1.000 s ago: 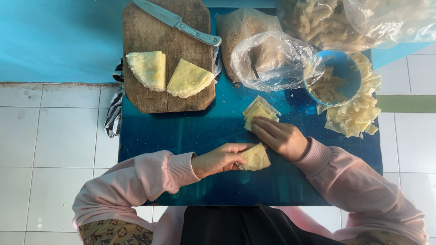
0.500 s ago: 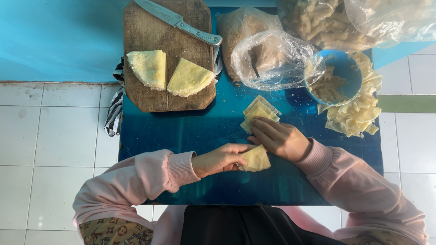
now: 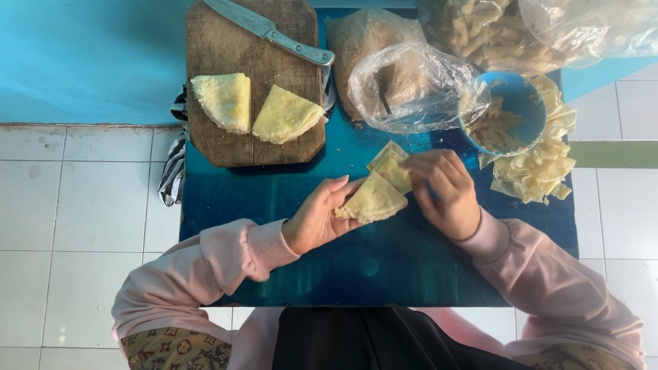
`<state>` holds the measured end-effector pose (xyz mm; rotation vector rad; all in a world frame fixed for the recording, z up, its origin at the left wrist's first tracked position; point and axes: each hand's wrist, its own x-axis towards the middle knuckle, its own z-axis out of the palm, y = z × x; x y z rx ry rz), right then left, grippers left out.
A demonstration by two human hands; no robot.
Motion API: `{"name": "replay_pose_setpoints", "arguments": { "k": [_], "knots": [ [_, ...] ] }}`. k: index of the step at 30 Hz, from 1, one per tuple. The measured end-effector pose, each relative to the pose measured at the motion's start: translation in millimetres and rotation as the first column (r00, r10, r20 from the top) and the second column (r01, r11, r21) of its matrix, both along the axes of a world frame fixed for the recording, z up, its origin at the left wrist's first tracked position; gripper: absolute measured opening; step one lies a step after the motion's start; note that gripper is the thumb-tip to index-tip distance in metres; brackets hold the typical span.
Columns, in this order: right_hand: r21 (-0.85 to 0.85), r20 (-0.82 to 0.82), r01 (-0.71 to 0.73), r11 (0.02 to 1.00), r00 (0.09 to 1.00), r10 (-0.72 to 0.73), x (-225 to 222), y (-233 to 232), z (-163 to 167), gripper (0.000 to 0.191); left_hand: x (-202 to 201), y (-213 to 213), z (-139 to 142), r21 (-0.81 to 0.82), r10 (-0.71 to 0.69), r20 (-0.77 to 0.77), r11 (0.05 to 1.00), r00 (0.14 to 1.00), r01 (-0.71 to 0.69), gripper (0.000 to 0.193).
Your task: The person peels a thin sheet away from a round stack of thin food layers on a wooden board, then uses a knife to cut the round stack in half and into smaller pieces. They then fold and stack the small cut pieces one at a time on the table.
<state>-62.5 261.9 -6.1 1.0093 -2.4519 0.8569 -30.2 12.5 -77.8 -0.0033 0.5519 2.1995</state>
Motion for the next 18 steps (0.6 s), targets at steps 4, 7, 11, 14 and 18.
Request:
{"name": "replay_pose_setpoints", "arguments": {
  "k": [4,7,11,14,18],
  "knots": [
    [0.071,-0.114,-0.225,0.972,0.966,0.232,9.6,-8.5,4.3,0.032,1.5,3.9,-5.0,0.029,-0.005,-0.022,1.000,1.000,0.006,0.065],
    [0.126,-0.137,-0.271,0.954,0.948,0.287,14.7,-14.7,3.3,0.034,5.7,4.5,-9.1,0.026,-0.011,-0.009,1.000,1.000,0.011,0.061],
    [0.147,-0.082,-0.264,0.953,0.957,0.278,15.1,-10.8,0.0,0.033,5.4,5.6,-8.4,0.033,-0.009,-0.056,0.999,0.998,0.011,0.055],
    [0.075,0.011,-0.234,0.969,0.972,0.233,13.5,-10.1,-7.8,0.031,4.5,2.9,-4.0,-0.002,-0.024,-0.119,1.000,0.993,0.024,0.059],
    [-0.081,0.173,-0.174,0.981,0.967,0.186,12.4,-10.4,-18.3,0.023,3.7,3.7,-1.3,0.001,-0.027,-0.209,1.000,0.978,0.028,0.065]
  ]
}}
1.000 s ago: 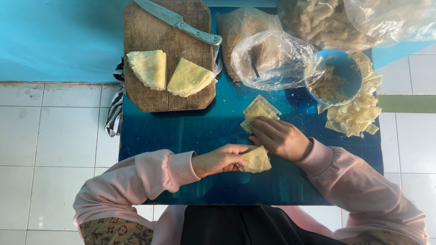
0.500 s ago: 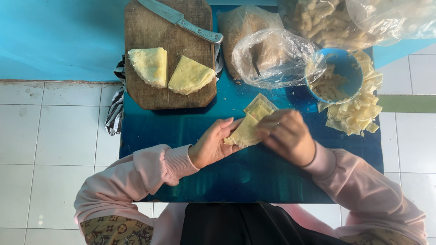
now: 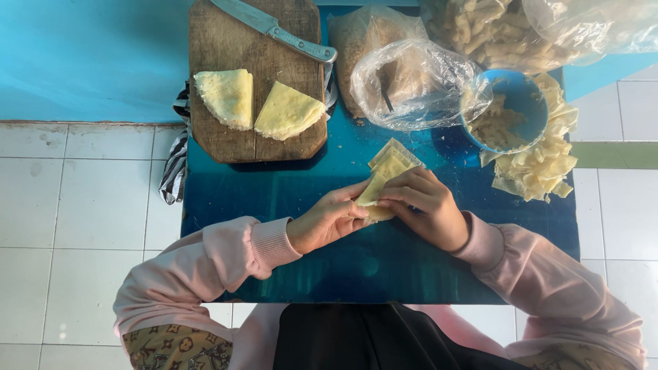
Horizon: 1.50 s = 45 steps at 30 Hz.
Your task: The person peels a thin sheet away from a round stack of thin food layers on a wooden board, then uses a knife to cut the round stack in half and into smaller pieces. They then fold and stack the small cut pieces one at a time on the table.
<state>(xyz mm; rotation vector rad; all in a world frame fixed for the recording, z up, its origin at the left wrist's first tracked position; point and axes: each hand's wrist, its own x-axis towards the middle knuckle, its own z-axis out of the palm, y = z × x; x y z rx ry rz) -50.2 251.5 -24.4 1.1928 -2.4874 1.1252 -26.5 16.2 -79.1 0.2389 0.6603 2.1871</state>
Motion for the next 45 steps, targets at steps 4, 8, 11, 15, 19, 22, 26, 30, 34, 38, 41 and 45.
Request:
{"name": "replay_pose_setpoints", "arguments": {
  "k": [4,8,11,15,19,22,26,30,34,38,41,45],
  "knots": [
    [-0.037,0.168,-0.001,0.999,0.986,0.007,-1.8,2.8,-3.5,0.018,-1.8,4.8,-2.0,-0.084,0.031,0.096,0.996,0.995,-0.023,0.065],
    [-0.048,0.206,0.000,0.999,0.979,0.010,-2.3,3.7,-3.9,0.017,-1.9,5.9,-2.6,-0.065,0.033,0.089,0.998,0.995,-0.027,0.064],
    [-0.063,0.227,-0.013,0.998,0.973,0.027,-2.7,3.8,-4.2,0.017,-2.0,4.4,-0.8,-0.055,0.023,0.048,0.998,0.999,-0.020,0.066],
    [-0.079,0.233,-0.024,0.997,0.972,0.042,-3.1,4.2,-5.5,0.016,-2.2,3.0,3.0,-0.071,0.017,0.035,0.997,0.999,-0.015,0.067],
    [-0.067,0.264,-0.002,0.998,0.964,0.020,-2.7,5.2,-6.3,0.016,-3.3,3.3,4.8,-0.085,0.011,0.040,0.996,0.999,-0.008,0.066],
    [-0.058,0.258,-0.001,0.998,0.966,0.016,-2.5,4.8,-5.6,0.016,-3.8,3.5,3.8,-0.119,0.017,0.069,0.993,0.997,-0.009,0.066],
    [-0.021,0.207,0.001,1.000,0.978,0.003,-0.2,0.9,-2.5,0.017,-3.6,4.3,-0.7,-0.124,0.026,0.092,0.992,0.995,-0.014,0.066],
    [0.035,0.069,0.008,0.999,0.998,-0.010,4.9,-5.5,1.5,0.030,-0.8,6.5,-4.7,-0.144,0.038,0.046,0.989,0.998,-0.031,0.062],
    [0.070,0.073,0.069,0.995,0.995,-0.074,9.3,-8.7,0.4,0.022,2.6,6.2,-7.6,-0.190,0.030,-0.004,0.981,1.000,-0.031,0.062],
    [-0.026,0.192,0.125,0.992,0.974,-0.118,8.0,-2.2,-7.1,0.016,2.1,8.0,-10.9,-0.130,0.045,-0.031,0.990,0.999,-0.048,0.064],
    [-0.034,0.418,0.287,0.957,0.874,-0.247,6.0,6.4,-16.5,0.012,2.3,7.7,-12.8,-0.131,0.052,-0.048,0.990,0.998,-0.058,0.063],
    [-0.216,0.727,0.483,0.848,0.659,-0.190,-6.2,13.4,-30.9,0.016,3.0,6.6,-13.6,-0.128,0.048,-0.049,0.990,0.998,-0.054,0.064]
  ]
}}
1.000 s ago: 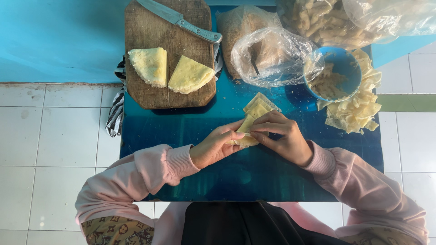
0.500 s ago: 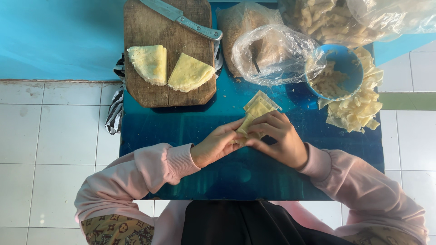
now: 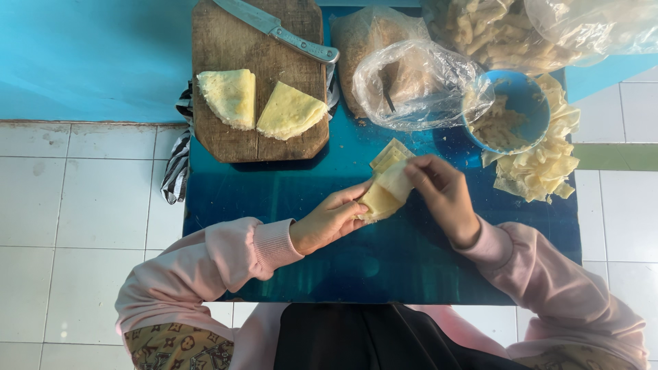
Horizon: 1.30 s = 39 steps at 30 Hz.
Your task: The person peels a thin sheet away from a round stack of thin food layers on a wooden board, then uses a knife to cut the round stack in half and into smaller pieces. They then fold and stack the small cut pieces one at a time on the table.
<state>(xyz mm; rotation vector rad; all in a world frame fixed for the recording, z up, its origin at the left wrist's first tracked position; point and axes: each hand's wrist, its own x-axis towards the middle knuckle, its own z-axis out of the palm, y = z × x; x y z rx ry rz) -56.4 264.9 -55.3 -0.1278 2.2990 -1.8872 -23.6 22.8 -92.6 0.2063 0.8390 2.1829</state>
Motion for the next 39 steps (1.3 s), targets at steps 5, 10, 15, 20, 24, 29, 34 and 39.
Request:
{"name": "replay_pose_setpoints", "arguments": {
  "k": [5,10,15,20,24,29,34,39],
  "knots": [
    [-0.297,0.166,0.105,0.949,0.985,-0.057,-12.2,9.0,-0.2,0.019,0.2,1.6,-1.9,0.006,-0.032,0.013,0.999,0.999,0.032,0.062],
    [-0.306,0.150,0.147,0.940,0.983,-0.105,-23.4,21.8,14.1,0.023,4.8,7.0,-5.7,0.039,-0.059,0.055,0.998,0.997,0.057,0.064],
    [-0.255,0.251,0.138,0.957,0.965,-0.072,-34.1,32.3,23.5,0.024,7.6,8.4,-10.9,0.060,-0.141,0.073,0.989,0.987,0.137,0.065],
    [0.334,-0.368,-0.001,0.942,0.921,0.131,-22.3,15.4,26.8,0.022,18.4,15.8,-19.2,-0.020,-0.251,0.113,0.967,0.962,0.254,0.066],
    [0.817,-0.529,0.053,0.574,0.463,0.711,0.9,1.6,39.0,0.031,26.5,18.4,-20.6,-0.169,-0.320,0.060,0.930,0.945,0.326,0.064],
    [0.855,-0.483,0.060,0.516,0.456,0.747,12.3,-10.1,44.8,0.042,26.6,15.5,-12.5,-0.303,-0.370,-0.051,0.891,0.927,0.339,0.065],
    [0.844,-0.481,0.030,0.536,0.484,0.731,11.5,-8.5,43.8,0.039,24.2,14.7,-6.7,-0.304,-0.369,-0.022,0.888,0.929,0.345,0.064],
    [0.835,-0.490,0.019,0.550,0.480,0.728,11.1,-10.0,42.8,0.036,24.6,14.9,-8.7,-0.261,-0.346,0.032,0.903,0.938,0.342,0.062]
  ]
}}
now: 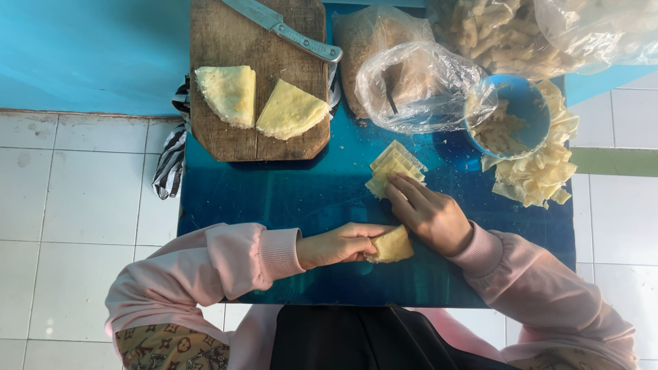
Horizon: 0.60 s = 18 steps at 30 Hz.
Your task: The person peels a thin sheet away from a round stack of thin food layers on a wooden board, then uses a knife to cut the round stack in half and into smaller pieces. They then fold and stack the small cut pieces one at a time on the table.
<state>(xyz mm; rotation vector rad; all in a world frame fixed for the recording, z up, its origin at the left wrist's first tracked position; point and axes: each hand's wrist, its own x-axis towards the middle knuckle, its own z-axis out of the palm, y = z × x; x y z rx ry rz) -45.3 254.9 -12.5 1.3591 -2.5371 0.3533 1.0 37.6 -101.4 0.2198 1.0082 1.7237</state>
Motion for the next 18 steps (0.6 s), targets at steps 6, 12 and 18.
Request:
{"name": "replay_pose_setpoints", "arguments": {
  "k": [6,12,18],
  "knots": [
    [-0.080,-0.002,0.025,0.997,1.000,-0.025,-0.7,-1.2,-0.7,0.030,1.6,0.4,-1.2,-0.003,-0.005,-0.041,1.000,0.999,0.005,0.062],
    [-0.131,-0.002,-0.025,0.991,1.000,0.025,-0.8,-3.7,-2.9,0.027,3.8,-0.2,-0.1,0.073,-0.017,-0.090,0.997,0.996,0.024,0.064],
    [-0.105,-0.050,-0.065,0.992,0.997,0.060,-0.3,-5.5,-4.9,0.026,5.7,1.8,-4.7,0.069,-0.027,0.006,0.997,1.000,0.026,0.063]
  ]
}}
